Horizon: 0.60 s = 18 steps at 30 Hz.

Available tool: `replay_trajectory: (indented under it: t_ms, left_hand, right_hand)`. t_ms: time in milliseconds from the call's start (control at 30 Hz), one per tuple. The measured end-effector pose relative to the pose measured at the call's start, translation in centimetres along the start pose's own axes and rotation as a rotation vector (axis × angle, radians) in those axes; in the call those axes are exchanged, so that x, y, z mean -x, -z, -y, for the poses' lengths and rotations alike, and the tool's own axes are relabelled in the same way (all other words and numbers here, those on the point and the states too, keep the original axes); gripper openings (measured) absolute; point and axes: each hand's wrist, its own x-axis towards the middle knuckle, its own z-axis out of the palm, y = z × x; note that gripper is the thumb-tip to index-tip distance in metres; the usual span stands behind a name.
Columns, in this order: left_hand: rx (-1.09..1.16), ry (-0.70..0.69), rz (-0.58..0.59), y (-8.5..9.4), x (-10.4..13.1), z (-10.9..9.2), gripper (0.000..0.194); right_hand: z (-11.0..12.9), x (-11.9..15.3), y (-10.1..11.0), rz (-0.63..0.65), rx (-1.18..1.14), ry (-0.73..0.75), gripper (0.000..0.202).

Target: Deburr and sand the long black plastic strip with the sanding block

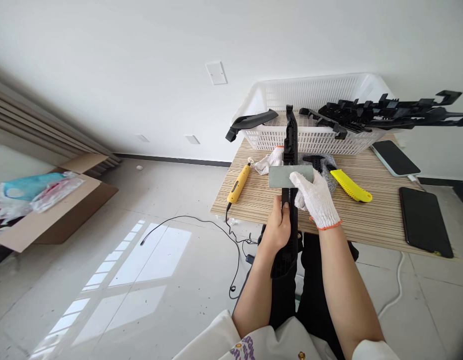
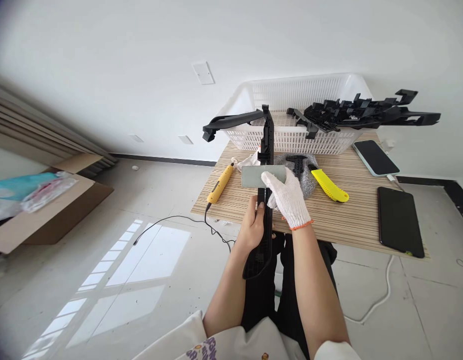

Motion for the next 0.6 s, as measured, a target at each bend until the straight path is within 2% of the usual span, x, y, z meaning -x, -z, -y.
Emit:
replay_trajectory:
  t_ms: [67,200,233,333,367,467,500,600]
  left_hand:
    - [0.001,-0.005,-0.001,0.01,0.01,0.03,0.025]
    - [-0.019,-0.005,0.017,-0.01,0.08,0.04,0.027]
    - [-0.02,0.0,0.017,-0.02,0.1,0.04,0.027]
    - [0.009,0.023,0.015,-0.08,0.12,0.04,0.029]
    - [0.019,0.026,0.019,-0.11,0.12,0.04,0.029]
    - [0.023,0.007,0.035,-0.15,0.12,0.03,0.031]
    - [0.022,0.001,0.033,-0.14,0.11,0.03,0.031]
    - [0.029,-0.002,0.005,-0.1,0.11,0.02,0.031]
  right_hand:
    - [-0.02,-0.03,-0.07,0.005,-0.005,0.012,0.034]
    - [-0.05,-0.24,-0.22,-0.121,-0.048,0.047,0.034]
    - [-0.03,-0.28,-0.2,-0.121,-0.04,0.043,0.035]
    - [0.18,-0.32,-0.04,0.042,0.04,-0.016,0.038]
    - [0.29,-0.32,0.02,0.061,0.052,-0.023,0.039]
    - [0.63,-0.29,0.16,-0.049,0.033,0.028,0.039]
    - [0.72,-0.28,0.23,-0.044,0.037,0.044,0.038]
    - [0.8,-0.3,0.57,0.091,0.082,0.014,0.034]
